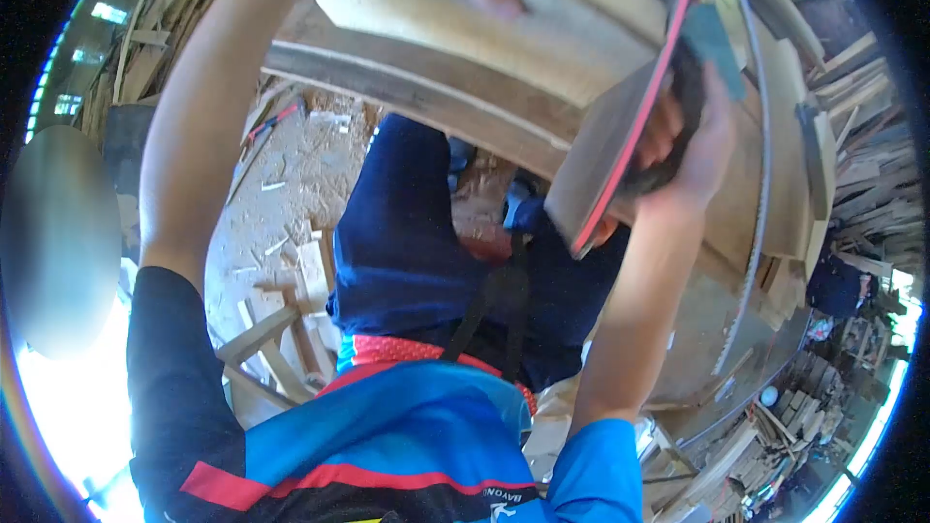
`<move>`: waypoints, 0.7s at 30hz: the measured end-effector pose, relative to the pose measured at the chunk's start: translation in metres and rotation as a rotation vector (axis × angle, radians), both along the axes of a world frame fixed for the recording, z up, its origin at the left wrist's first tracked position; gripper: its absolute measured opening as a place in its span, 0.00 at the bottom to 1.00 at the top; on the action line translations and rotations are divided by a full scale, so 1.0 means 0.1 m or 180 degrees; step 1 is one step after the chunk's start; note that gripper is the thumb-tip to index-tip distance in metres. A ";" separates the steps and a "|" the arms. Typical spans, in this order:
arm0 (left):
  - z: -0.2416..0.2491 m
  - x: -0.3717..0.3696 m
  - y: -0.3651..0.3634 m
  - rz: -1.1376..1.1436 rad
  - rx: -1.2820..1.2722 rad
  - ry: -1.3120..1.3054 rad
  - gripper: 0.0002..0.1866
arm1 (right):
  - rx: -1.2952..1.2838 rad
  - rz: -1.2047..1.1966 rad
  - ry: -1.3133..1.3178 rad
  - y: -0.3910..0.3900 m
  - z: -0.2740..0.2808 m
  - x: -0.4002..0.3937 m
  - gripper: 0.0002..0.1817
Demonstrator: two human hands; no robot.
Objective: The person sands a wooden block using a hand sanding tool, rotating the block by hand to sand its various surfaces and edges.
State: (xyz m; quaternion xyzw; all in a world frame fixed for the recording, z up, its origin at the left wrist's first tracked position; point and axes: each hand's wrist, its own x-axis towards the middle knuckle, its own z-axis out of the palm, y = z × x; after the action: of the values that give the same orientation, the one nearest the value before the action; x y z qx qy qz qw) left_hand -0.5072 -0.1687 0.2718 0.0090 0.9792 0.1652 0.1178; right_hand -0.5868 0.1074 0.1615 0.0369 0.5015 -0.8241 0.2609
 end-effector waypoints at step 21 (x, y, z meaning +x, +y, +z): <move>-0.12 -0.09 -0.08 -0.0112 -0.0083 0.0179 0.33 | 0.0971 0.0014 0.1022 0.06 -0.19 0.01 0.21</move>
State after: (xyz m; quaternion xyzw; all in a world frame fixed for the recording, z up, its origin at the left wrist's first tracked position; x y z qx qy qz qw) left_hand -0.5164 -0.1766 0.2595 0.0293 0.9838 0.1500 0.0932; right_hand -0.5857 0.1130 0.1425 -0.0568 0.6555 -0.7334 0.1709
